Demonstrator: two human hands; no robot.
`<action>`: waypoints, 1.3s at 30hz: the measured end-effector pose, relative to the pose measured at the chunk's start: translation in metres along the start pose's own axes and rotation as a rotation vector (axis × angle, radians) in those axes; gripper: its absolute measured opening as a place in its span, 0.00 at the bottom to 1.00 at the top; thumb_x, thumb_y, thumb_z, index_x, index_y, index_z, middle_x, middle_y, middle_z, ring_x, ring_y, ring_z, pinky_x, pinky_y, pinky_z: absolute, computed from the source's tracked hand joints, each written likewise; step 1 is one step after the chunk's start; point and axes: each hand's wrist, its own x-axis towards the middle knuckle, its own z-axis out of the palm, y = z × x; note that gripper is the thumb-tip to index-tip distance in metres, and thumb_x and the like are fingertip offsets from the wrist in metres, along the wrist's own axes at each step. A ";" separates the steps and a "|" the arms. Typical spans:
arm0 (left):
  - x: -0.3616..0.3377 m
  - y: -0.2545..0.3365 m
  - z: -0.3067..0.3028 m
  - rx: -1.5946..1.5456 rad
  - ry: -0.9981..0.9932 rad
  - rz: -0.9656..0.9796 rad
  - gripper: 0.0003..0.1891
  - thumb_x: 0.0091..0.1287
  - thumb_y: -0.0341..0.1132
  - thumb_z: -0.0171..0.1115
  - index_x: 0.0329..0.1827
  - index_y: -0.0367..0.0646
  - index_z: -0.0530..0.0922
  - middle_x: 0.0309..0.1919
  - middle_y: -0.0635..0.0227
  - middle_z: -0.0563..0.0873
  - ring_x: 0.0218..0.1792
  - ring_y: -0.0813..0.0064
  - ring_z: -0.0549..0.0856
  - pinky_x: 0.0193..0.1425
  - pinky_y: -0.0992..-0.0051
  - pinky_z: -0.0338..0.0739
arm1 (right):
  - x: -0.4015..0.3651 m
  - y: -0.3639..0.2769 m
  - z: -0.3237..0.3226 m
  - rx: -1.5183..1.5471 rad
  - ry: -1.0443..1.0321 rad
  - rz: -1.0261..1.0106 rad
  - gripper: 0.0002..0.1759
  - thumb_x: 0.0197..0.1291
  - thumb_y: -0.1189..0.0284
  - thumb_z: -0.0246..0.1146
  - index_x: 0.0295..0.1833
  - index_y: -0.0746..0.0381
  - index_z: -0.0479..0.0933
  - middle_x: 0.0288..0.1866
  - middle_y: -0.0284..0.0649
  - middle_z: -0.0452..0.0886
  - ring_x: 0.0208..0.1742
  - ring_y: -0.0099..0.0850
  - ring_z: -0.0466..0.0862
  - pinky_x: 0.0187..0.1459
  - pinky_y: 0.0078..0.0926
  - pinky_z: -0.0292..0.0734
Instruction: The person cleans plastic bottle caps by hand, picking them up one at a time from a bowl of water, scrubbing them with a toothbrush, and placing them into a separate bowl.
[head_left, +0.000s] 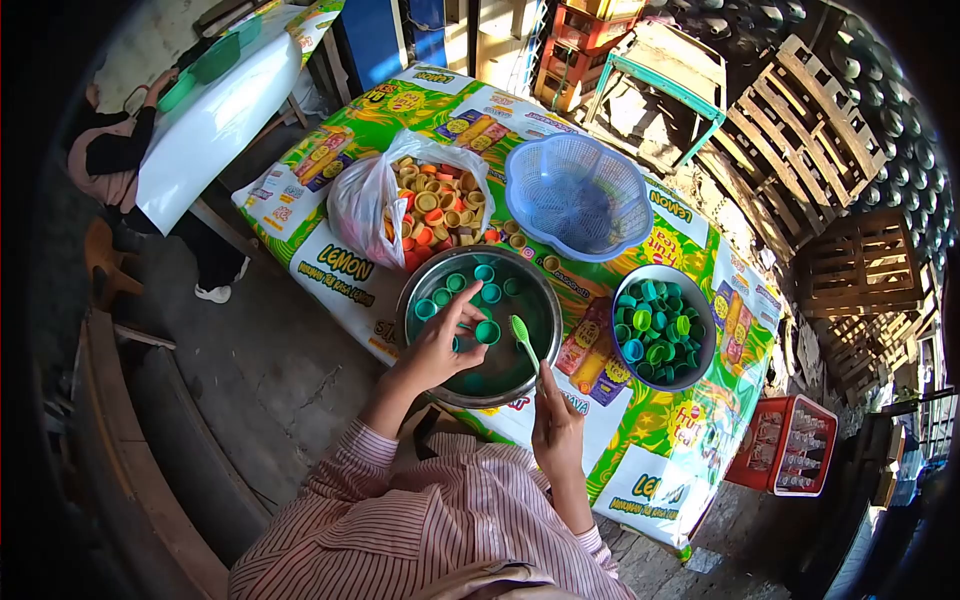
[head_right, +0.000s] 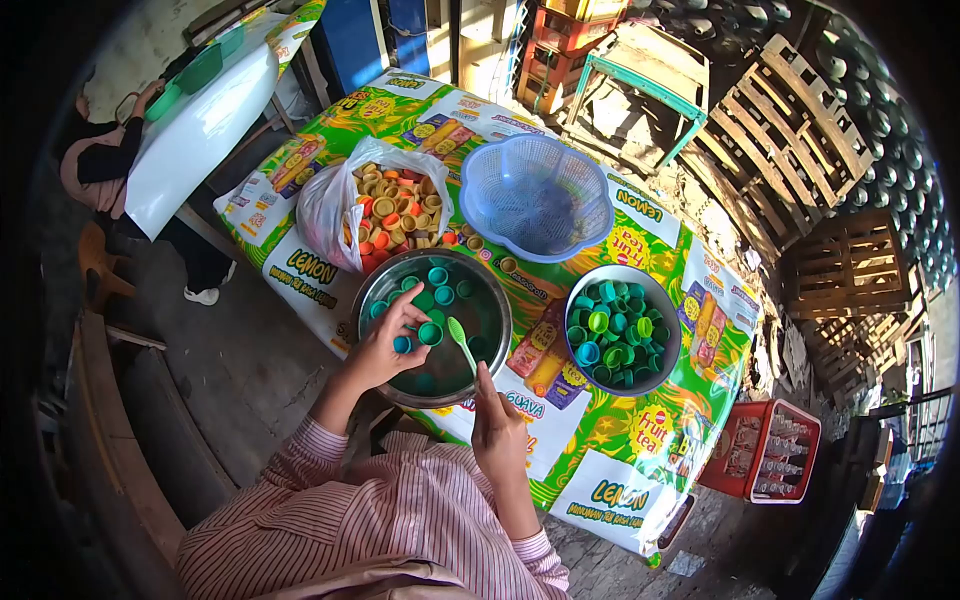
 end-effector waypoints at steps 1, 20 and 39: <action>0.000 -0.001 0.001 -0.018 0.029 0.062 0.41 0.52 0.21 0.64 0.69 0.42 0.52 0.43 0.62 0.73 0.43 0.74 0.80 0.47 0.77 0.79 | 0.000 0.001 0.000 -0.011 -0.014 -0.005 0.29 0.58 0.81 0.56 0.67 0.53 0.64 0.27 0.47 0.77 0.24 0.41 0.78 0.29 0.32 0.72; -0.003 -0.029 0.008 -0.626 -0.064 -0.143 0.18 0.68 0.26 0.49 0.61 0.38 0.62 0.56 0.60 0.71 0.54 0.75 0.76 0.56 0.71 0.77 | -0.003 -0.001 0.010 -0.125 -0.036 -0.011 0.30 0.57 0.79 0.57 0.66 0.49 0.65 0.22 0.44 0.74 0.20 0.41 0.76 0.24 0.38 0.70; -0.004 -0.027 0.011 -0.337 0.032 -0.472 0.18 0.72 0.48 0.44 0.34 0.42 0.71 0.20 0.78 0.68 0.22 0.87 0.72 0.25 0.83 0.67 | -0.003 -0.001 0.013 -0.297 -0.108 -0.017 0.30 0.55 0.80 0.59 0.64 0.47 0.68 0.21 0.42 0.73 0.20 0.37 0.76 0.24 0.36 0.70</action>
